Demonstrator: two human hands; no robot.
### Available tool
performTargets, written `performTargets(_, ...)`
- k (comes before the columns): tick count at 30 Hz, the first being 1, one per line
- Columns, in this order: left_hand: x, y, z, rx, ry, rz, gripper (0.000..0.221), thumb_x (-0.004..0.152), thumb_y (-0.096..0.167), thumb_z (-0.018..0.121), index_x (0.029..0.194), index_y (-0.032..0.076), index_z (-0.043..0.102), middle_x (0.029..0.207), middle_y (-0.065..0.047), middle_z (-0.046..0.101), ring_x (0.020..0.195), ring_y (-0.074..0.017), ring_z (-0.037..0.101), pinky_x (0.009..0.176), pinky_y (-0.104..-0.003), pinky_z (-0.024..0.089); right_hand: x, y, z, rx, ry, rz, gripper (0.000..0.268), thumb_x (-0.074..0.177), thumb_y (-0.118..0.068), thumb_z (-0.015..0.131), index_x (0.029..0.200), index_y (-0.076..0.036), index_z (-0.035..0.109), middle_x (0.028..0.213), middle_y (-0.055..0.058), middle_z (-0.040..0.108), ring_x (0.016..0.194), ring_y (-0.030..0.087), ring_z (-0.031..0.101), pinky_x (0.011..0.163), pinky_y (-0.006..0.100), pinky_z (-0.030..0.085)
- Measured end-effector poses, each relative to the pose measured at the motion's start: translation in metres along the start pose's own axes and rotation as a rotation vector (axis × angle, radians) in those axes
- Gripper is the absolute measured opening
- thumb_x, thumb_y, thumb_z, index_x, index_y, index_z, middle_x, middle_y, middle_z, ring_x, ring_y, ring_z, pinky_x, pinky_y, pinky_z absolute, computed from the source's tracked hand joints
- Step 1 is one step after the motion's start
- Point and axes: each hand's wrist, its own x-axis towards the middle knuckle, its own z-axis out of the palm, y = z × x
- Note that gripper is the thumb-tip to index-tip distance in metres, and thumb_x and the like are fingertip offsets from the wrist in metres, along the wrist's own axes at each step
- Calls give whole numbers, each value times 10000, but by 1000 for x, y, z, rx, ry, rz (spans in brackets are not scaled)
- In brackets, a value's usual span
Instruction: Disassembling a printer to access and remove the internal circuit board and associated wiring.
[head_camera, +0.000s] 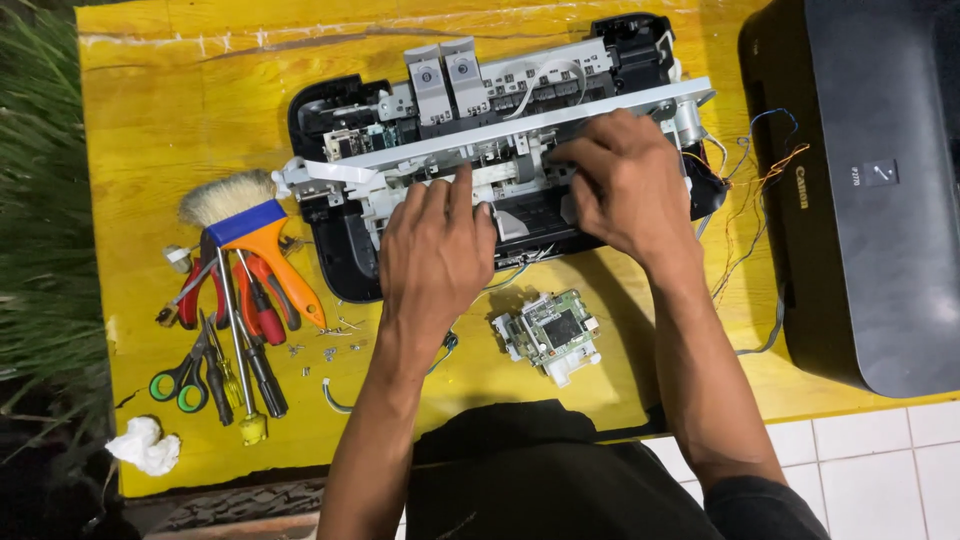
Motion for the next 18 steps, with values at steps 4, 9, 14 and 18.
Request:
performTargets(4,2,-2,1,66,-53,-4,383,951,244,588,1130,-51,755,834,-177,644,758,-316,593,633,-413,484,20,-19,-23,39,-163,-22,259,907,-142,606,1096,-127,782,903,140,667,886,334,628,799,439,476)
performTargets(9,-6,-8,14,57,-54,4,312,963,240,567,878,22,773,802,-125,596,764,-286,588,629,-389,484,13,-15,-20,-3,-287,-19,255,947,-252,580,1032,-150,798,910,139,708,898,329,643,824,441,474)
performTargets(14,6,4,-5,41,-82,-34,341,984,217,543,1115,-25,745,843,-154,630,768,-297,608,633,-382,496,19,-60,-33,-174,-475,43,570,1034,-473,372,1248,-87,732,957,164,729,980,323,614,883,443,459)
performTargets(18,7,3,-6,48,-179,-58,387,980,211,540,1177,-50,747,811,-152,652,735,-277,611,606,-368,471,-4,-62,-10,-209,-287,72,583,1060,-587,380,1007,-158,773,885,82,649,962,279,533,895,425,420)
